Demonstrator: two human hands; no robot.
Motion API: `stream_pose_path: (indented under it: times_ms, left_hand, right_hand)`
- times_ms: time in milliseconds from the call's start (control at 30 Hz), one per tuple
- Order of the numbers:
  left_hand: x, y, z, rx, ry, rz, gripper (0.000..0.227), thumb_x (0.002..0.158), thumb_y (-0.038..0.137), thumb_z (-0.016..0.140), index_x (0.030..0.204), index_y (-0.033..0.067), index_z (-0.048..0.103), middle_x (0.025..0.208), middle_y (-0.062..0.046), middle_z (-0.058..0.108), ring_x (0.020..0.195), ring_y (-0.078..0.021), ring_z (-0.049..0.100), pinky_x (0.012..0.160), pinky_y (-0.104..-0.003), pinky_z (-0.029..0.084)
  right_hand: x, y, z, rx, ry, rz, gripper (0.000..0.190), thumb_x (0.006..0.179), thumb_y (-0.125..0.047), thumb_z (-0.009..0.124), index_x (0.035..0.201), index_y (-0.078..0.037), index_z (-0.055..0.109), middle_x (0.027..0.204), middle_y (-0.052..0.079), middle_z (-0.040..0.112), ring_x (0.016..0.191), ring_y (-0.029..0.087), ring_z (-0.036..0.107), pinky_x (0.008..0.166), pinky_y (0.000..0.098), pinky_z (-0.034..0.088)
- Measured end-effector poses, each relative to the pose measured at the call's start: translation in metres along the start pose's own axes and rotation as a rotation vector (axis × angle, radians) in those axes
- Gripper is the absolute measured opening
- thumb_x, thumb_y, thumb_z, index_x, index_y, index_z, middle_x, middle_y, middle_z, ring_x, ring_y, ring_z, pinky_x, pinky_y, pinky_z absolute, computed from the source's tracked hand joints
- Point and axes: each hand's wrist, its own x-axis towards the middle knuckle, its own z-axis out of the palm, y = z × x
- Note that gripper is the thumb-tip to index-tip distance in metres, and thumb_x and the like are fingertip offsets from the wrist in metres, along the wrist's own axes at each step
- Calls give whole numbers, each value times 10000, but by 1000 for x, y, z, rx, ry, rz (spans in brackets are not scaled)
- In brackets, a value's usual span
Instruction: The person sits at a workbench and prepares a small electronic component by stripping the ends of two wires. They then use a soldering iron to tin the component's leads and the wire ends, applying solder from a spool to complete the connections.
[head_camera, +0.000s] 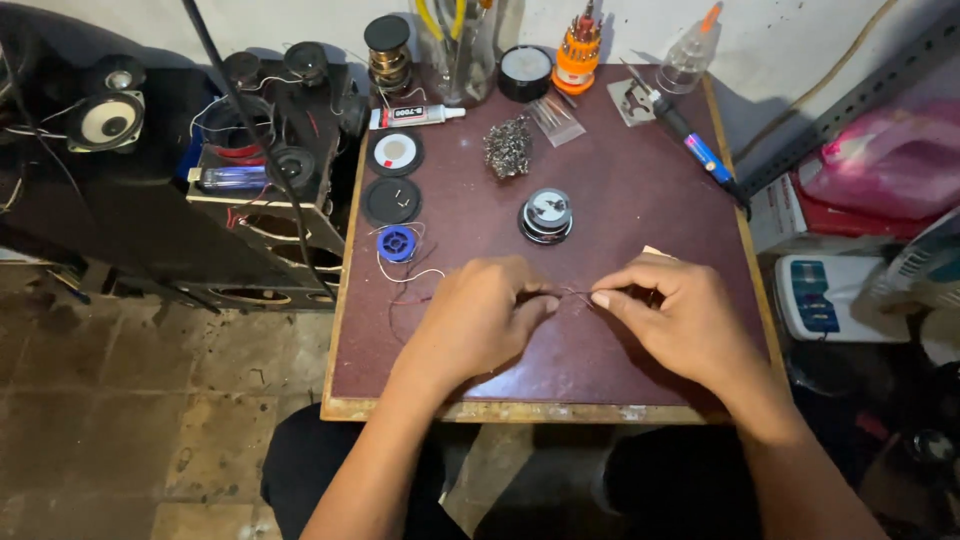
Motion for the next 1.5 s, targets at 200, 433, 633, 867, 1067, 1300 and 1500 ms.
stream_pose_path:
  times_ms: [200, 433, 633, 867, 1067, 1300, 1500]
  left_hand:
    - [6, -17, 16, 190, 5, 96, 129, 849, 191, 728, 944, 142, 800, 837, -101, 706, 855, -368, 703, 705, -471, 576]
    - [3, -19, 13, 216, 50, 119, 136, 883, 223, 701, 976, 166, 782, 861, -79, 633, 894, -347, 669, 715, -465, 569]
    - [4, -34, -13, 116, 277, 93, 87, 913, 179, 715, 970, 173, 780, 822, -77, 652, 849, -345, 680, 751, -450, 563]
    - [5, -41, -15, 107, 290, 24, 137, 888, 155, 726, 1000, 202, 789, 803, -47, 669, 809, -291, 685, 733, -399, 556]
    - [4, -32, -12, 109, 210, 23, 130, 861, 151, 739, 983, 147, 784, 828, -101, 697, 843, -366, 693, 741, -471, 559]
    - [1, -26, -16, 114, 65, -84, 153, 800, 160, 759, 950, 154, 793, 821, -102, 730, 851, -378, 712, 747, -485, 569]
    - [1, -22, -20, 118, 5, -107, 138, 797, 121, 757, 925, 135, 805, 815, -94, 751, 840, -351, 727, 751, -440, 576]
  right_hand:
    - [-2, 18, -5, 21, 37, 61, 130, 906, -42, 707, 972, -73, 815, 803, 132, 765, 804, 218, 700, 742, 373, 531]
    - [-5, 23, -6, -26, 53, 105, 131, 927, -98, 713, 1004, -113, 818, 821, 78, 781, 852, 173, 729, 738, 339, 553]
    - [-8, 16, -7, -42, 74, -2, 130, 895, -35, 739, 977, -98, 818, 841, 123, 775, 794, 245, 729, 718, 373, 532]
    - [-11, 11, -8, -58, -14, -6, 152, 844, 9, 746, 949, -66, 827, 837, 134, 787, 716, 277, 716, 682, 389, 542]
    - [-15, 14, 1, -93, -24, -15, 188, 766, -41, 821, 953, -58, 812, 853, 140, 768, 581, 247, 658, 546, 372, 521]
    - [-18, 17, 10, -174, 35, -46, 135, 764, -80, 835, 894, -66, 801, 799, 120, 735, 542, 260, 653, 494, 362, 512]
    - [-19, 29, 17, -172, 95, -74, 73, 788, -89, 823, 852, -80, 788, 731, 75, 701, 512, 211, 637, 465, 317, 491]
